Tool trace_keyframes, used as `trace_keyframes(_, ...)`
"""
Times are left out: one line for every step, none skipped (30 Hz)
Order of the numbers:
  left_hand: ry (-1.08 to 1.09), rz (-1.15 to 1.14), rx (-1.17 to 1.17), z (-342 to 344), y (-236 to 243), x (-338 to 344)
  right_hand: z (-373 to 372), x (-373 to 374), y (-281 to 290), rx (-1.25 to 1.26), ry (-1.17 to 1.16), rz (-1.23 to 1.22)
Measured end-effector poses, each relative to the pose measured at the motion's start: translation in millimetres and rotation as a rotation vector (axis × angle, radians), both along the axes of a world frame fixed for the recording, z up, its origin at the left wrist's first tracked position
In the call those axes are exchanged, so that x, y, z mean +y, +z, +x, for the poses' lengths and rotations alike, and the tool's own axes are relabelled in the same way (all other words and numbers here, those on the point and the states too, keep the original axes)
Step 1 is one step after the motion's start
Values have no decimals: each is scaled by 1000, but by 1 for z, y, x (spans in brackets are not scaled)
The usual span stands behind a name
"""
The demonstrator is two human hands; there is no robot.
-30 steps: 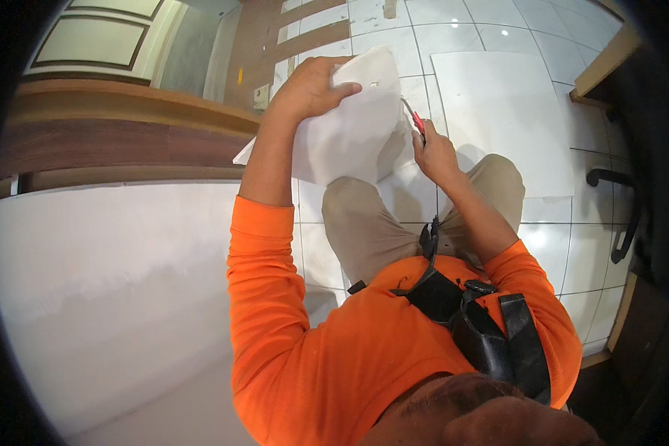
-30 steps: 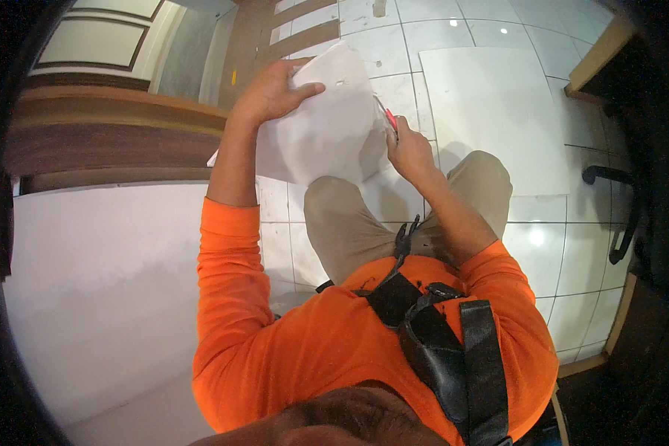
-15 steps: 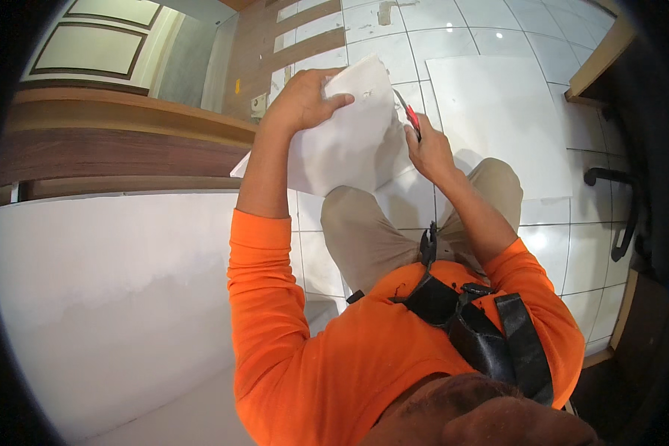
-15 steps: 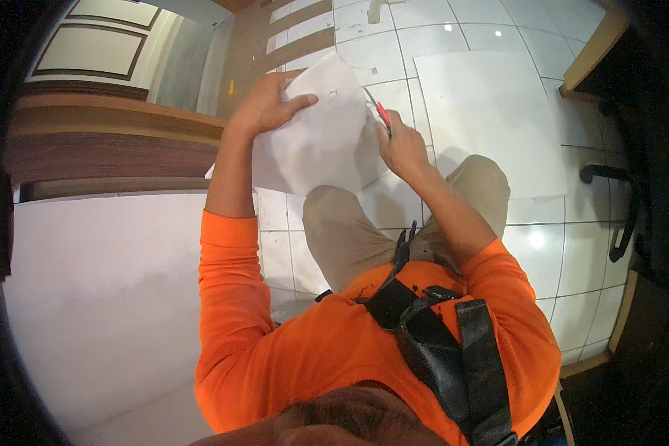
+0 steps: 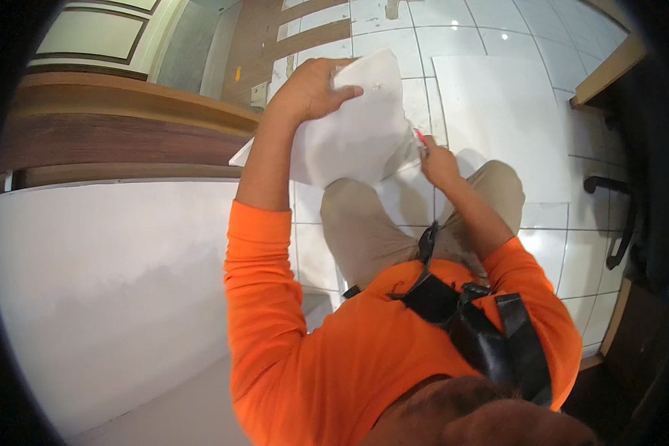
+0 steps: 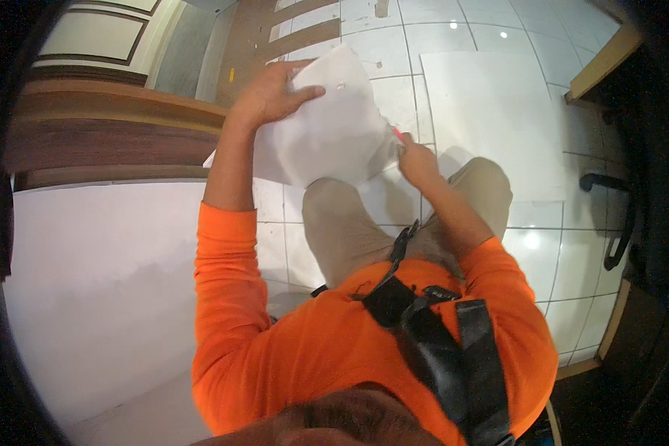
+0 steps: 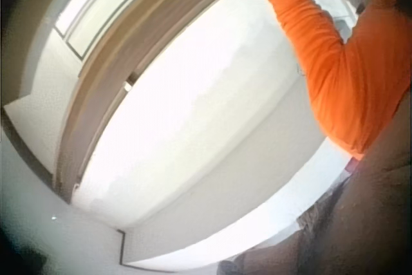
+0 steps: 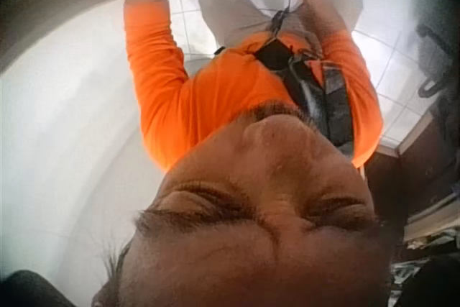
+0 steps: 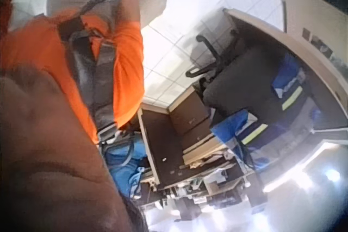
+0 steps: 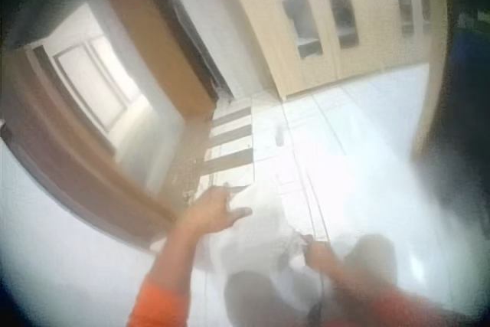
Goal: The person measures and marks a ceiling opening, then cuts a white ceiling panel to size using a utility knife. They climb a ladder, position the panel against the ceiling, and secure it in place.
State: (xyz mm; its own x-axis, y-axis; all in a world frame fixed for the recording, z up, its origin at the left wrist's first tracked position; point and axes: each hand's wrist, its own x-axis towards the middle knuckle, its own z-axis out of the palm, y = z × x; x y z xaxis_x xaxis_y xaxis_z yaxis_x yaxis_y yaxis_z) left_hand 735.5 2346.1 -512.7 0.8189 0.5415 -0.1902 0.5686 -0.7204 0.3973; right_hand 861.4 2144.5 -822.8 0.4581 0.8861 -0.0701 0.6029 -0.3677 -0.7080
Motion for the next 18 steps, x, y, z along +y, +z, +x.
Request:
trace_keyframes(8, 0, 25, -13, -9, 0, -4, -7, 6, 60, -19, 2)
trace_keyframes(-37, 127, -41, -9, -2, 4, 11, 7, 22, 46, -50, 133)
trace_keyframes(-86, 214, -75, -15, -8, 2, 0, 4, 31, 66, -87, 224)
trace_keyframes(-135, 301, -109, -20, -14, 1, -9, 4, 41, 85, -124, 314)
trace_keyframes(-64, 205, -56, -27, -17, -3, -12, 10, 72, 172, -104, 336)
trace_keyframes(-17, 124, -13, -19, -8, -3, -10, 10, 61, 134, -89, 261)
trace_keyframes(29, 44, 30, -12, -5, -4, -13, 9, 40, 97, -73, 185)
trace_keyframes(7, 65, 20, -12, -8, -5, -18, 6, 20, 65, -53, 113)
trace_keyframes(-2, 107, -6, -12, -9, -5, -16, 5, 14, 51, -21, 83)
trace_keyframes(-11, 149, -31, -10, -8, -4, -4, 11, 9, 32, -24, 85)
trace_keyframes(1, 113, 2, -11, -6, -4, -4, 10, 16, 30, -30, 67)
trace_keyframes(13, 77, 34, -10, -2, -3, -6, 9, 21, 28, -37, 49)
trace_keyframes(24, 42, 66, -10, 0, -2, -15, 4, 21, 83, -78, 81)
trace_keyframes(23, 72, 36, -9, -1, 3, -11, 11, 34, 85, -78, 158)
trace_keyframes(28, 84, 16, -15, -10, 5, -13, 13, 51, 97, -71, 216)
trace_keyframes(35, 97, -4, -21, -17, 6, -16, 13, 59, 111, -64, 275)
trace_keyframes(-13, 134, -14, -13, -8, 0, -14, 8, 35, 71, -67, 225)
trace_keyframes(-23, 127, 18, -14, -11, -8, -15, 1, -4, 40, -68, 174)
